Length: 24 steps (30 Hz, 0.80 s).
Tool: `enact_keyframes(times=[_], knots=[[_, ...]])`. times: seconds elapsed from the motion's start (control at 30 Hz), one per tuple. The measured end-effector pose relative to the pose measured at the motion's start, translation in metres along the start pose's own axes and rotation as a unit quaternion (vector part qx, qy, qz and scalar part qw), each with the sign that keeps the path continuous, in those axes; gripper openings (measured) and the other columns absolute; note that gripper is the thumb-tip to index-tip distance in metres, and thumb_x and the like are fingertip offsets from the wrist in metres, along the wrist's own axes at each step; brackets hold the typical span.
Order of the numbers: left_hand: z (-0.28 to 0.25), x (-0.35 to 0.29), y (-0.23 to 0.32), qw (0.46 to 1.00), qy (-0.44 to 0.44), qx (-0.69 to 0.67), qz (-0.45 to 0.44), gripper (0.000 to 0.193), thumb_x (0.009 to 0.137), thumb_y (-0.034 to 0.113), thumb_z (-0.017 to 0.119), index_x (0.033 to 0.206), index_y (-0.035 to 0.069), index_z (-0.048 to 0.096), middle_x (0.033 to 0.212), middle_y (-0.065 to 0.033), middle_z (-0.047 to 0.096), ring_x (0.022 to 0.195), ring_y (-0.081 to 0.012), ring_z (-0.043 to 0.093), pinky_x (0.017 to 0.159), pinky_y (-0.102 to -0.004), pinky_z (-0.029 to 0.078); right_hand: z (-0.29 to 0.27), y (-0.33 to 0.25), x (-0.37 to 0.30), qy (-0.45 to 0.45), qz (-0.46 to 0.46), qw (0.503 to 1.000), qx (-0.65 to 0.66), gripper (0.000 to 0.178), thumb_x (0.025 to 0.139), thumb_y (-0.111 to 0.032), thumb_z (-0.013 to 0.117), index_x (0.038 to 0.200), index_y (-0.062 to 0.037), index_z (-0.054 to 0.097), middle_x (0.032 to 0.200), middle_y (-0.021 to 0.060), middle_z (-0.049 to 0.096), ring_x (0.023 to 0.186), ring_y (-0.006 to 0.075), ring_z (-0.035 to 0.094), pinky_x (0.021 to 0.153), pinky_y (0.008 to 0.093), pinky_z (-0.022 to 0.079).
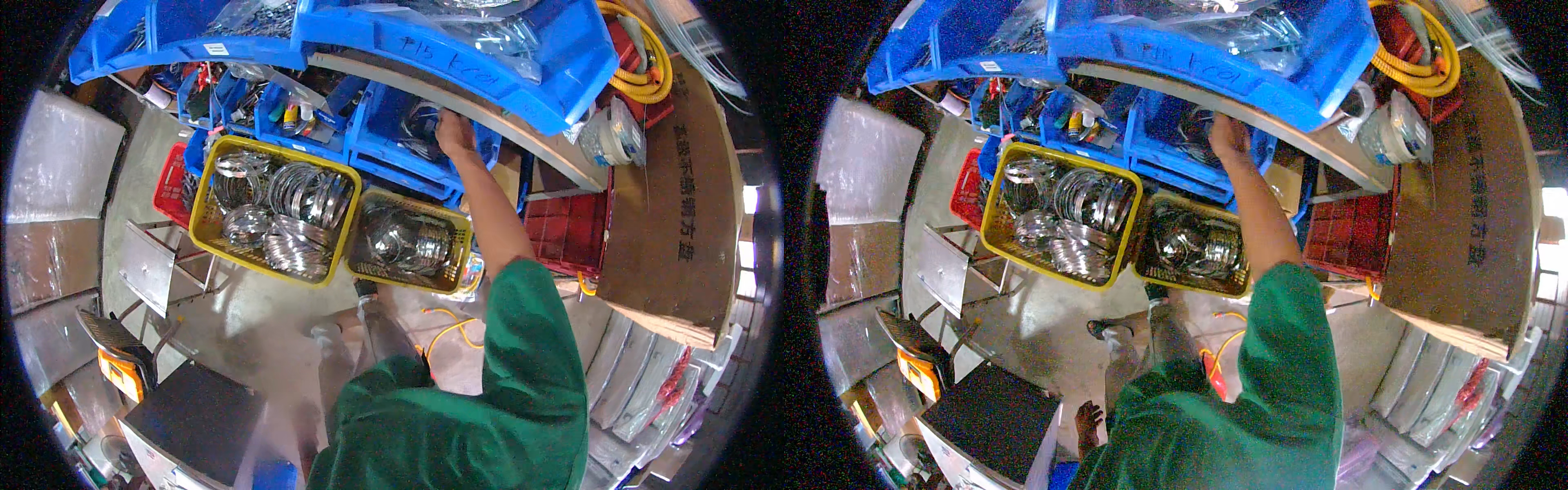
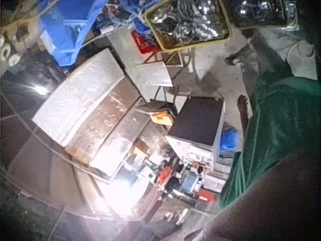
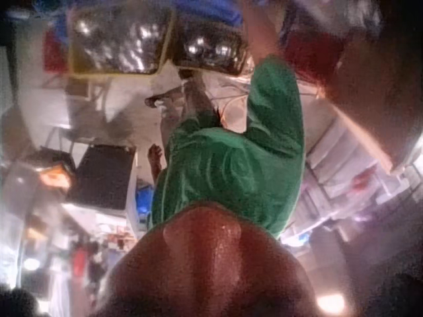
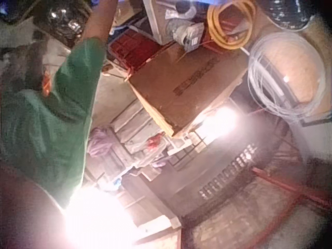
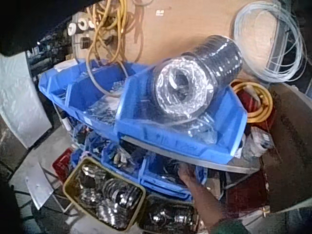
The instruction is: The person assembles a stainless steel frame by hand, retrieving small fasteners from bins and attaching them to the frame. They repeatedly walk between the frame and a parts shelf, selecting fasteners and tightening them into place.
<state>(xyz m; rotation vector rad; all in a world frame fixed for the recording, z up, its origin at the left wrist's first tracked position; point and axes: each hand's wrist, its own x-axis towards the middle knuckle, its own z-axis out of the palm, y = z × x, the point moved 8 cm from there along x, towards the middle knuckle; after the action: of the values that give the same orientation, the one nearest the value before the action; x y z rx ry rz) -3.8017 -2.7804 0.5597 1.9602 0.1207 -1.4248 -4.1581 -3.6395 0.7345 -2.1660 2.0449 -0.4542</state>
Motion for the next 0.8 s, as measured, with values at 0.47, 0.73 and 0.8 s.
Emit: enact_keyframes(times=[0.47,0.73,0.8], knots=[[0.027,-0.039,-0.002,0.973,0.087,-0.145,-0.156,0.033,0.094,0.034,0.063,0.119,0.013,0.06,0.098,-0.0102,0.068,0.081,-0.0256,0.067,0.06,-0.0365,0.052,0.001,-0.012,0.04,-0.095,-0.16,0.965,-0.187,0.034,0.086,-0.024,0.057,0.114,-0.0065,0.066,0.124,0.0178,0.062,0.115,0.0386,0.058,0.102,0.0479,0.044],[0.052,-0.004,0.073,0.995,0.059,-0.066,-0.043,0.039,0.094,0.039,0.061,0.122,0.013,0.059,0.102,-0.0097,0.069,0.079,-0.0227,0.068,0.06,-0.0318,0.052,-0.006,-0.011,0.037,-0.156,-0.081,0.979,-0.099,0.037,0.084,-0.033,0.058,0.111,-0.0096,0.068,0.121,0.0174,0.064,0.114,0.0383,0.058,0.099,0.0483,0.043],[0.052,0.002,0.085,0.998,0.062,-0.027,-0.015,0.042,0.095,0.043,0.058,0.124,0.013,0.057,0.108,-0.0103,0.068,0.086,-0.0227,0.067,0.065,-0.0332,0.051,-0.005,-0.012,0.039,-0.132,-0.101,0.982,-0.088,0.041,0.084,-0.035,0.057,0.113,-0.0088,0.067,0.12,0.0175,0.064,0.114,0.0384,0.058,0.1,0.0475,0.043]])
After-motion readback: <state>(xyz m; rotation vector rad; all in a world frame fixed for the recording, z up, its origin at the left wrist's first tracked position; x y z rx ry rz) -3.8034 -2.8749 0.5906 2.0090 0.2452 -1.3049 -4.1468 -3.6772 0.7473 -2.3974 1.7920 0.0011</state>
